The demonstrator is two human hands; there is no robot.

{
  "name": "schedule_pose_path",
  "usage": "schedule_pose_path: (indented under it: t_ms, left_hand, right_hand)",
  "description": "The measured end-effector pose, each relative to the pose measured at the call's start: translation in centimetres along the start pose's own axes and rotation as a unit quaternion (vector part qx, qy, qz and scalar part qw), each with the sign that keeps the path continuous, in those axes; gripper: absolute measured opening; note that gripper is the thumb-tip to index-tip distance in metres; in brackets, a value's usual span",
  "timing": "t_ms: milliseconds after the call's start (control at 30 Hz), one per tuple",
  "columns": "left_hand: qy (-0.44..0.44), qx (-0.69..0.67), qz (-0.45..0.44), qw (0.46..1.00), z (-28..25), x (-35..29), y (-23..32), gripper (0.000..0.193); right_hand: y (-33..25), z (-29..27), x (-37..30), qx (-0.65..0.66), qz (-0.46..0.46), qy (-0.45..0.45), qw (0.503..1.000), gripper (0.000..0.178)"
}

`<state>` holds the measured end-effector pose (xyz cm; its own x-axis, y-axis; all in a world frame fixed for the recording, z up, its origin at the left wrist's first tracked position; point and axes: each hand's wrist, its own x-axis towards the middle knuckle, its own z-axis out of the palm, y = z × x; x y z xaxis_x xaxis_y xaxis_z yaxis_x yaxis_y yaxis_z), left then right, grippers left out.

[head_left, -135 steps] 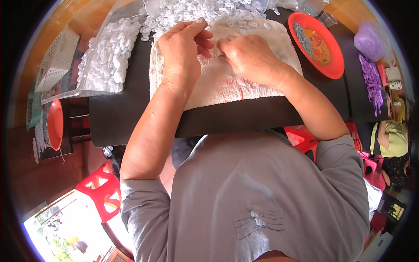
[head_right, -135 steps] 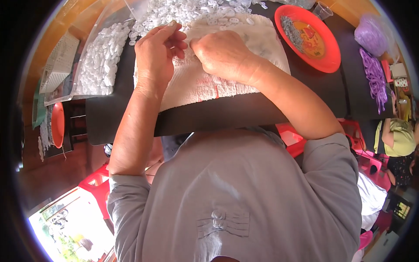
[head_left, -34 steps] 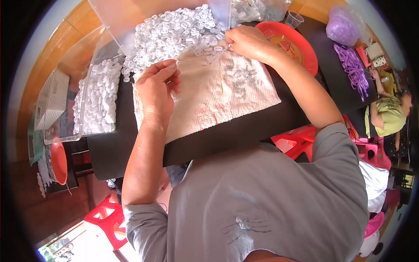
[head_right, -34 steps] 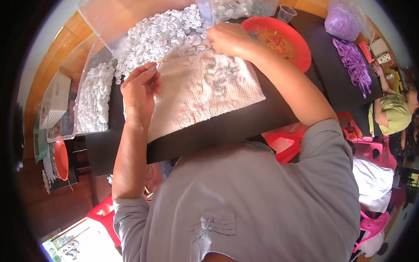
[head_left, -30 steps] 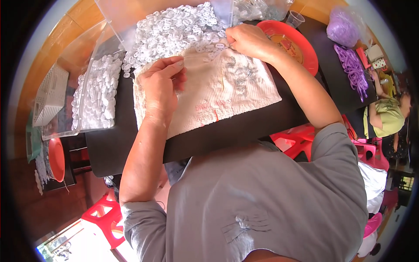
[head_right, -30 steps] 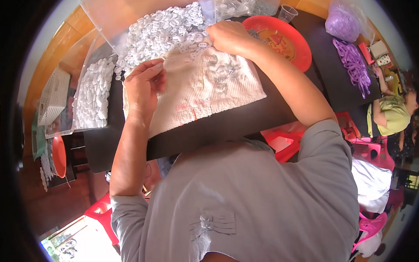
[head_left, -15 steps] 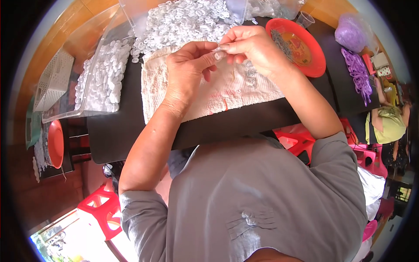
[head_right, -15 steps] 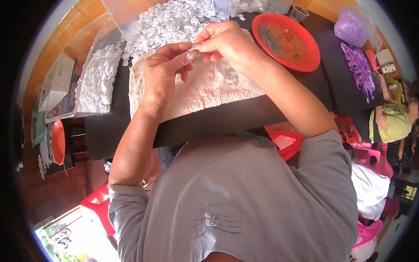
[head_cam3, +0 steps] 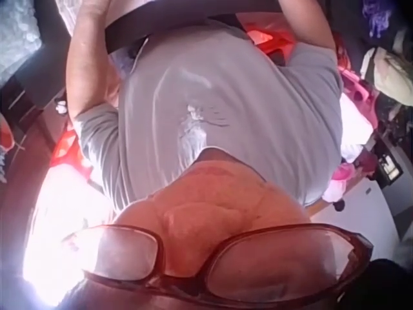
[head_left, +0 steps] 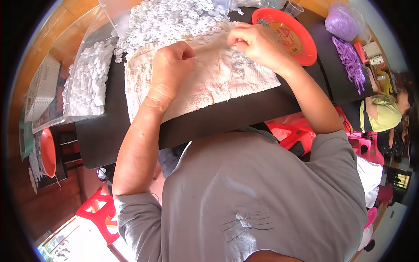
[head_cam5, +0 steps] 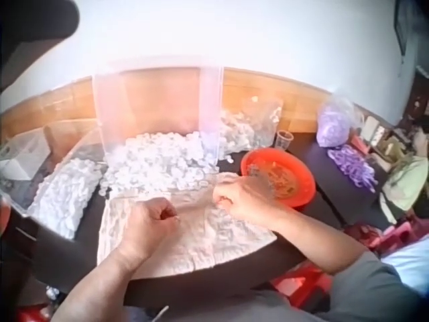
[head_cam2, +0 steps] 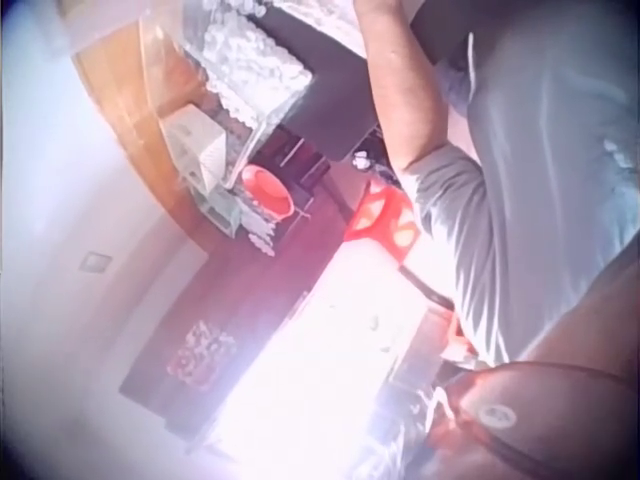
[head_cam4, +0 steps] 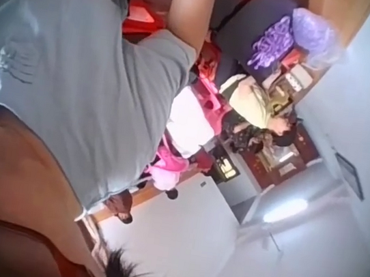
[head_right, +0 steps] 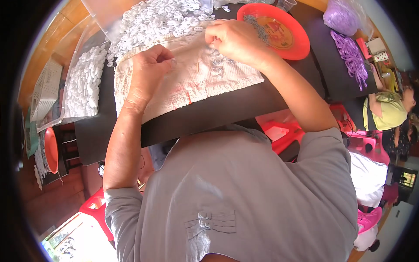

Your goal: Manual assembly and inspection of small white plastic components on a workshop table.

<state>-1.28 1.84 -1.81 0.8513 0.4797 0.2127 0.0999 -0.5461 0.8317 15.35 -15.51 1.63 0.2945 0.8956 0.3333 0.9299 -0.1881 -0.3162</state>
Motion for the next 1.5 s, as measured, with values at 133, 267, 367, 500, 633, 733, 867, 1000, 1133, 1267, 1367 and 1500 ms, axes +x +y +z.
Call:
schedule_pose_path:
  t_ms: [133, 267, 367, 500, 633, 733, 867, 1000, 1133, 1267, 1367, 1500]
  left_hand:
    - [-0.046, 0.084, 0.0, 0.995, 0.1, 0.0, 0.6, 0.011]
    - [-0.029, 0.068, 0.013, 0.997, 0.1, 0.1, 0.1, 0.013]
    - [0.004, -0.021, 0.037, 0.999, 0.3, -0.2, 0.3, 0.013]
    - [-0.052, -0.19, -0.06, 0.979, -0.3, -0.7, 2.9, 0.014]
    - [-0.086, -0.263, -0.109, 0.955, -0.5, -0.8, 3.2, 0.017]
    - [-0.11, -0.325, -0.136, 0.929, -0.7, -0.8, 3.2, 0.016]
    - [-0.122, -0.375, -0.15, 0.907, -1.0, -0.6, 3.2, 0.016]
    - [-0.137, -0.417, -0.171, 0.882, -1.0, -0.6, 3.1, 0.014]
    - [-0.139, -0.426, -0.18, 0.876, -0.9, -0.6, 3.1, 0.013]
    - [-0.137, -0.43, -0.181, 0.874, -0.8, -0.6, 3.1, 0.013]
    - [-0.132, -0.429, -0.183, 0.874, -0.7, -0.6, 3.0, 0.013]
    - [-0.133, -0.43, -0.181, 0.874, -0.6, -0.5, 2.8, 0.014]
  right_hand:
    - [1.1, 1.6, 0.1, -0.039, -0.066, 0.019, 0.997, 0.005]
    - [1.2, 1.6, 0.3, -0.016, -0.062, 0.015, 0.998, 0.006]
    - [0.1, 0.9, 0.3, 0.047, -0.063, 0.024, 0.997, 0.006]
    - [-2.4, -0.4, 0.4, 0.117, -0.046, -0.014, 0.992, 0.008]
    - [-3.9, 0.0, 0.3, 0.187, -0.058, 0.0, 0.981, 0.009]
    - [-4.4, 0.1, 0.5, 0.215, -0.062, -0.001, 0.975, 0.009]
    - [-4.8, 0.1, 0.6, 0.303, -0.014, 0.007, 0.953, 0.009]
    - [-5.1, 0.0, 0.6, 0.338, -0.021, 0.023, 0.941, 0.012]
    - [-5.2, 0.1, 0.5, 0.313, -0.019, 0.03, 0.949, 0.014]
    - [-5.0, 0.4, 0.4, 0.318, -0.017, 0.05, 0.947, 0.013]
    - [-4.7, 0.4, 0.4, 0.304, -0.03, 0.033, 0.951, 0.014]
    - [-4.4, 0.6, 0.3, 0.272, -0.044, 0.039, 0.961, 0.009]
